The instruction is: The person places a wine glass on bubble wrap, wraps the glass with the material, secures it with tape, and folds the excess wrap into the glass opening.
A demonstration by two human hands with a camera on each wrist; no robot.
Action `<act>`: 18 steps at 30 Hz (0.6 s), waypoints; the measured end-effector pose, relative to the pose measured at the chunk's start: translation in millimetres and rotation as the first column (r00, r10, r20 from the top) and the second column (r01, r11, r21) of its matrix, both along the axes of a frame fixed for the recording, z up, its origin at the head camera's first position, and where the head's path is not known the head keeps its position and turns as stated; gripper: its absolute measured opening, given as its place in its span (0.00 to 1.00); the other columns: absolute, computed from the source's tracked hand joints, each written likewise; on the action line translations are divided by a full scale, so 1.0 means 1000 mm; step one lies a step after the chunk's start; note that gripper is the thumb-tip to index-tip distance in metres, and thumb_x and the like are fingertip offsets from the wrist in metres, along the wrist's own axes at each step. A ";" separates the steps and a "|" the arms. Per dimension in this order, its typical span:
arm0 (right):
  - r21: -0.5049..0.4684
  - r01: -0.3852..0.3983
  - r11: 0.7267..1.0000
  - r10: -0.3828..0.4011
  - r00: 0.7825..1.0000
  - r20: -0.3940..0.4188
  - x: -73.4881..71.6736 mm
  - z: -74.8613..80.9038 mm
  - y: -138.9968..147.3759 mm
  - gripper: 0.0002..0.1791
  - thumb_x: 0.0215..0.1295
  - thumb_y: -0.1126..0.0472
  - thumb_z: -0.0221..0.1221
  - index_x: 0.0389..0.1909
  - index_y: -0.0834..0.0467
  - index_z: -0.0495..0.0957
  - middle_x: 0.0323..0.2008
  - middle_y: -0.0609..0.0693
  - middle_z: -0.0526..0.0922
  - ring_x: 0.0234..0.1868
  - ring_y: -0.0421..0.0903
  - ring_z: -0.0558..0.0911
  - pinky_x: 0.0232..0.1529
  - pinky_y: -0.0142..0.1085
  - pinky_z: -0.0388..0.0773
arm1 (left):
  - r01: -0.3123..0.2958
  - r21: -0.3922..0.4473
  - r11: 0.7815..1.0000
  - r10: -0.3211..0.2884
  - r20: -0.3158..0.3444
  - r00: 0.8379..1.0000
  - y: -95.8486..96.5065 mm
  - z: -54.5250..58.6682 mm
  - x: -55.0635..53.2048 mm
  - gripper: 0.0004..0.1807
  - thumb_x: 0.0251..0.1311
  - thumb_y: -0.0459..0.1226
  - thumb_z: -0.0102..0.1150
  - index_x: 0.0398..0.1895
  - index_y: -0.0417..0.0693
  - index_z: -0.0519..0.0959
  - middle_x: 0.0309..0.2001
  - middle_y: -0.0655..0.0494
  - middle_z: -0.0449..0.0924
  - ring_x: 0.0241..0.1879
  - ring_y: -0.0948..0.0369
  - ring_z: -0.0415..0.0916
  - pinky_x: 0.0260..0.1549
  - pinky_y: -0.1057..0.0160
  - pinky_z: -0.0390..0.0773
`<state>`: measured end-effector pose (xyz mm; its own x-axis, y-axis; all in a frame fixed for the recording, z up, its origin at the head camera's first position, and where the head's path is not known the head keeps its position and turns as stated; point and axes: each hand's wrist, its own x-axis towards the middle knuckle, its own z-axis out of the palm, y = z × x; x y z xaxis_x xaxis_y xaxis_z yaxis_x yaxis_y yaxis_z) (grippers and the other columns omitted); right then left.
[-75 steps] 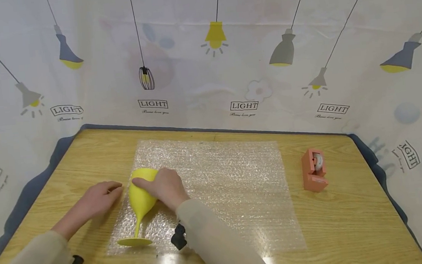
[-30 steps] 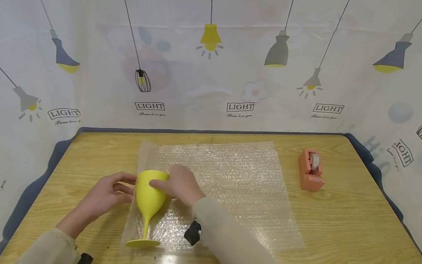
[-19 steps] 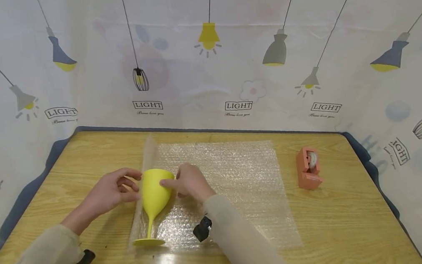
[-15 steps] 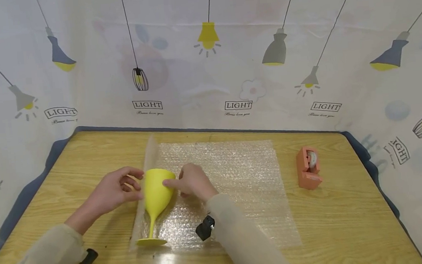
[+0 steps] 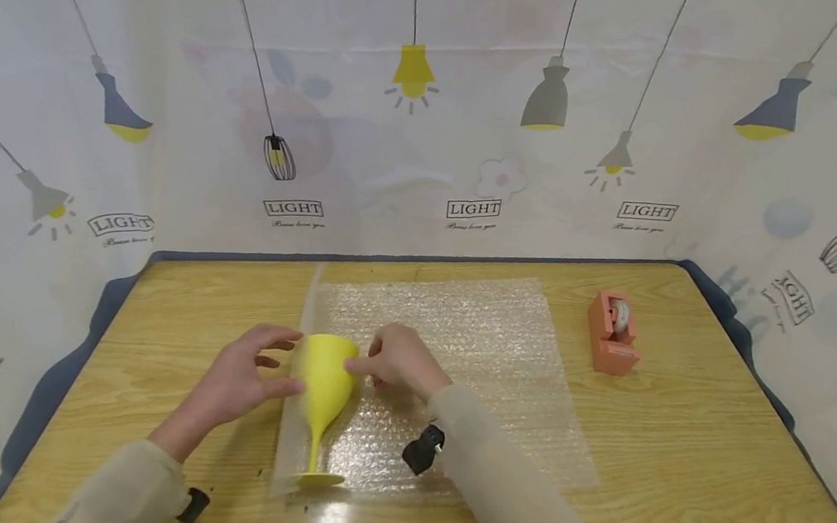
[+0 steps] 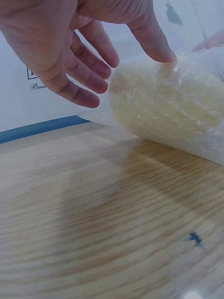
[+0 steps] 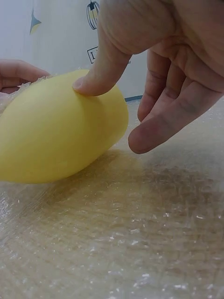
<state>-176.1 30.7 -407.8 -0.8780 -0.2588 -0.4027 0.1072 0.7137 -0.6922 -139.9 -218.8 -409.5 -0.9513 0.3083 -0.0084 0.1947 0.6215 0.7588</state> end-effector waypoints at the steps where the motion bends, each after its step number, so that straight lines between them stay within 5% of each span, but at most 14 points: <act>1: -0.008 0.001 1.000 -0.001 1.000 0.002 0.000 0.000 0.002 0.23 0.63 0.46 0.71 0.43 0.63 0.83 0.32 0.54 0.87 0.34 0.50 0.87 0.40 0.42 0.87 | 0.006 0.001 1.000 -0.006 -0.007 1.000 0.002 0.000 0.000 0.37 0.54 0.38 0.78 0.68 0.38 0.74 0.64 0.41 0.75 0.62 0.42 0.75 0.57 0.44 0.82; 13: -0.178 -0.060 0.982 0.052 0.998 -0.047 0.000 -0.005 0.013 0.22 0.65 0.55 0.69 0.54 0.65 0.82 0.40 0.54 0.88 0.34 0.50 0.89 0.39 0.40 0.89 | -0.001 -0.024 1.000 0.001 0.003 1.000 0.016 0.005 0.004 0.39 0.54 0.38 0.77 0.70 0.42 0.73 0.67 0.45 0.72 0.62 0.44 0.74 0.57 0.46 0.83; 18: -0.184 -0.081 0.980 0.071 0.996 -0.059 0.003 -0.003 0.011 0.24 0.68 0.50 0.66 0.54 0.65 0.82 0.39 0.54 0.88 0.35 0.53 0.89 0.39 0.43 0.89 | 0.006 -0.052 0.999 -0.008 -0.039 0.999 0.022 0.005 0.006 0.39 0.53 0.38 0.77 0.69 0.41 0.74 0.68 0.44 0.71 0.62 0.43 0.74 0.60 0.43 0.80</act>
